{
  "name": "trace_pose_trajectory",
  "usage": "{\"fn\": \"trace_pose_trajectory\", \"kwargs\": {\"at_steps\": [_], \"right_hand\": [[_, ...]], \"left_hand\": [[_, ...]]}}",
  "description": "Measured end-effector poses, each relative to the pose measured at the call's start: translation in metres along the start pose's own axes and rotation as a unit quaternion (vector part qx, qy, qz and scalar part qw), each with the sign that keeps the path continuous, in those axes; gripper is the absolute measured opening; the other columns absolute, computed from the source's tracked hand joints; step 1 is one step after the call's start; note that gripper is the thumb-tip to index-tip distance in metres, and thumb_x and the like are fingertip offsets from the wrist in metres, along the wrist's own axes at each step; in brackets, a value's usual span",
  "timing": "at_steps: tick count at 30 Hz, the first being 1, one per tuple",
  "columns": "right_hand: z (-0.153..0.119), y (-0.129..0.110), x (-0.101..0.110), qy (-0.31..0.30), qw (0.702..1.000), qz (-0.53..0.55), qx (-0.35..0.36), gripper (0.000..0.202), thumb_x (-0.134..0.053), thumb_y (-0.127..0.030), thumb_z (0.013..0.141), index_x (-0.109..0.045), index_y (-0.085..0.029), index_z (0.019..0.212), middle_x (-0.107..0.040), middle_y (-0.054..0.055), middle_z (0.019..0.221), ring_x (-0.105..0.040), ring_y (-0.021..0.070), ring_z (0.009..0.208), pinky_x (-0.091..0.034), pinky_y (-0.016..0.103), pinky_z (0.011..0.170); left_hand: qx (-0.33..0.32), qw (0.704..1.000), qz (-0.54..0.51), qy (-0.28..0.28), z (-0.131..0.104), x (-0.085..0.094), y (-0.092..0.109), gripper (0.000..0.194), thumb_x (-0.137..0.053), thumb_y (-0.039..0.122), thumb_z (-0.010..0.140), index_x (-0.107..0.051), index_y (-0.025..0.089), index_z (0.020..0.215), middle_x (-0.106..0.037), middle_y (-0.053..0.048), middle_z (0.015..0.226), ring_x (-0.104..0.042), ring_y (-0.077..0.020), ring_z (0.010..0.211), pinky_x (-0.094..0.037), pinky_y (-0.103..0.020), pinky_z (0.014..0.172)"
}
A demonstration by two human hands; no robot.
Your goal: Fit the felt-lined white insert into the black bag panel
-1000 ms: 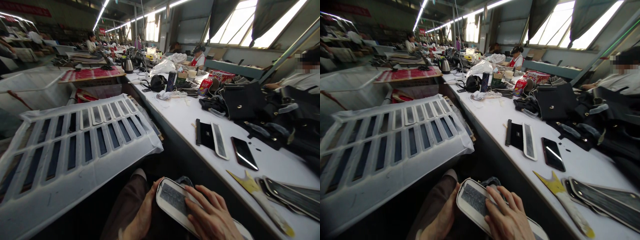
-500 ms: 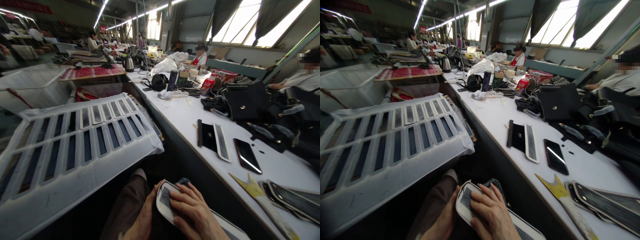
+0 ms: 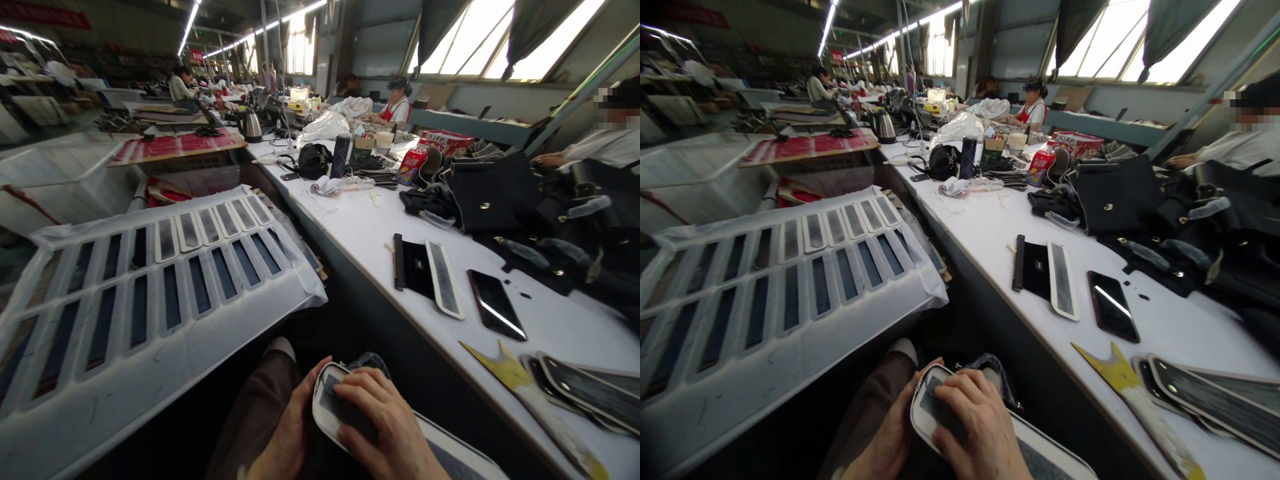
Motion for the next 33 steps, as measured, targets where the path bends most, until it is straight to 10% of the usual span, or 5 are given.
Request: {"fn": "trace_pose_trajectory", "kwargs": {"at_steps": [26,33], "right_hand": [[0.009,-0.023,0.015,0.005,0.991,0.084,-0.102,0.029,-0.053,-0.008,0.076,-0.059,-0.022,0.1,-0.061,0.002,0.109,-0.049,0.0218,0.103,-0.04,0.043,0.099],[0.015,-0.019,-0.004,0.039,0.995,0.007,-0.093,0.013,-0.061,-0.025,0.084,-0.064,-0.031,0.095,-0.061,0.0,0.106,-0.049,0.0248,0.099,-0.038,0.05,0.095]], "left_hand": [[0.056,0.997,-0.012,-0.046,0.002,0.006,0.011,0.047,-0.061,0.038,0.092,-0.059,0.015,0.133,-0.062,-0.007,0.134,-0.041,-0.0265,0.139,-0.026,-0.036,0.121],[0.05,0.998,0.007,-0.021,-0.001,0.006,0.014,0.045,-0.06,0.038,0.093,-0.06,0.014,0.131,-0.06,-0.008,0.138,-0.039,-0.0251,0.141,-0.025,-0.035,0.121]]}}
Point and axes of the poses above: each hand's wrist, its own z-axis towards the middle knuckle, its own x-axis out of the back of the hand, y = z × x, the point moved 2 cm from there along z, towards the middle knuckle
